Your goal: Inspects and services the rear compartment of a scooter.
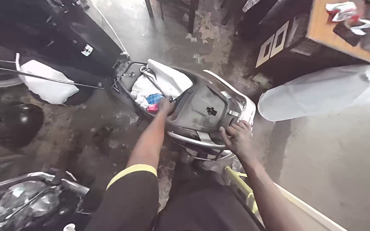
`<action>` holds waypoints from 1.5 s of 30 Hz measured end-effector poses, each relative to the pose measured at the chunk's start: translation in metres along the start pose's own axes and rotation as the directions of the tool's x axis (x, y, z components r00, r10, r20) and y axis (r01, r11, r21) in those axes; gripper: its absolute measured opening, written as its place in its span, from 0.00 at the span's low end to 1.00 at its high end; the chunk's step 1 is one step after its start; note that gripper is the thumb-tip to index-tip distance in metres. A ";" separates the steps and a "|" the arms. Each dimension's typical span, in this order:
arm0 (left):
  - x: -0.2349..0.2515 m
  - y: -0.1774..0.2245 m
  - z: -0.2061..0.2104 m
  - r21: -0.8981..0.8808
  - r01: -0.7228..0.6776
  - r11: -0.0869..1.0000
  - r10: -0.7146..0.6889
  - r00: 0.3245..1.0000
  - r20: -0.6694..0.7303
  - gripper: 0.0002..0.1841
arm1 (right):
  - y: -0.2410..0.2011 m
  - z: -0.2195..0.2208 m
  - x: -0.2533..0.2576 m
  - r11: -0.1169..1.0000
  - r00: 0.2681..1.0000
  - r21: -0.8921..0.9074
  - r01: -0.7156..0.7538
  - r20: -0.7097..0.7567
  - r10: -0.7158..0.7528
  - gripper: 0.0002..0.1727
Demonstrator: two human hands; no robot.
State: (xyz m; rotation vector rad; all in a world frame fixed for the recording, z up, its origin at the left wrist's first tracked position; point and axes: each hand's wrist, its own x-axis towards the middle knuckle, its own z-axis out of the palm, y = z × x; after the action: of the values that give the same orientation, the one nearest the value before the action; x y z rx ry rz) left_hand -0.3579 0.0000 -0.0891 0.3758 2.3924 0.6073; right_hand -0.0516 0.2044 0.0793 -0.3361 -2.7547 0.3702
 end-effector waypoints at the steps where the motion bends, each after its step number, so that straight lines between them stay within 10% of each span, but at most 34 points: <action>1: 0.005 0.001 0.002 0.000 0.012 1.000 -0.012 1.000 0.007 0.21 | 0.000 -0.001 0.000 1.000 1.000 -0.007 0.002 0.005 -0.002 0.26; 7: -0.018 -0.001 -0.023 -0.360 -0.098 0.928 -0.006 0.961 -0.277 0.19 | 0.001 0.001 0.002 1.000 1.000 0.020 0.007 -0.013 -0.007 0.28; 12: -0.052 0.018 -0.106 -0.782 -0.286 0.554 -0.085 0.915 -0.395 0.21 | 0.001 0.002 0.001 1.000 1.000 -0.017 0.008 0.014 -0.008 0.29; 19: -0.178 0.079 -0.136 -0.884 -0.422 0.200 0.112 0.906 -0.408 0.14 | -0.005 -0.005 0.009 0.999 0.990 -0.026 -0.025 0.135 0.029 0.29; 24: -0.233 0.106 -0.120 -0.934 -0.335 0.121 0.230 0.925 -0.302 0.13 | -0.060 -0.049 0.060 0.788 0.934 0.557 -0.262 0.351 0.062 0.32; 28: -0.252 0.110 -0.116 -0.946 -0.307 0.108 0.321 0.911 -0.259 0.12 | -0.124 -0.062 0.099 0.928 0.930 0.371 0.021 0.333 -0.154 0.28; 35: -0.250 0.076 -0.130 -0.943 -0.288 0.165 0.368 0.905 -0.212 0.18 | -0.160 -0.051 0.112 0.980 0.906 0.177 0.093 0.394 -0.157 0.15; 45: -0.254 -0.017 -0.099 -0.966 -0.238 0.104 0.027 0.971 -0.237 0.21 | -0.163 -0.055 0.104 0.978 0.964 0.173 0.115 0.217 -0.152 0.14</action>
State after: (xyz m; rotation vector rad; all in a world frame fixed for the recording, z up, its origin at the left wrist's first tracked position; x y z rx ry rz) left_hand -0.2309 -0.1500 0.1006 -0.1143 1.4553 2.2305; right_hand -0.1575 0.0916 0.2080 -0.0682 -2.9256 0.6238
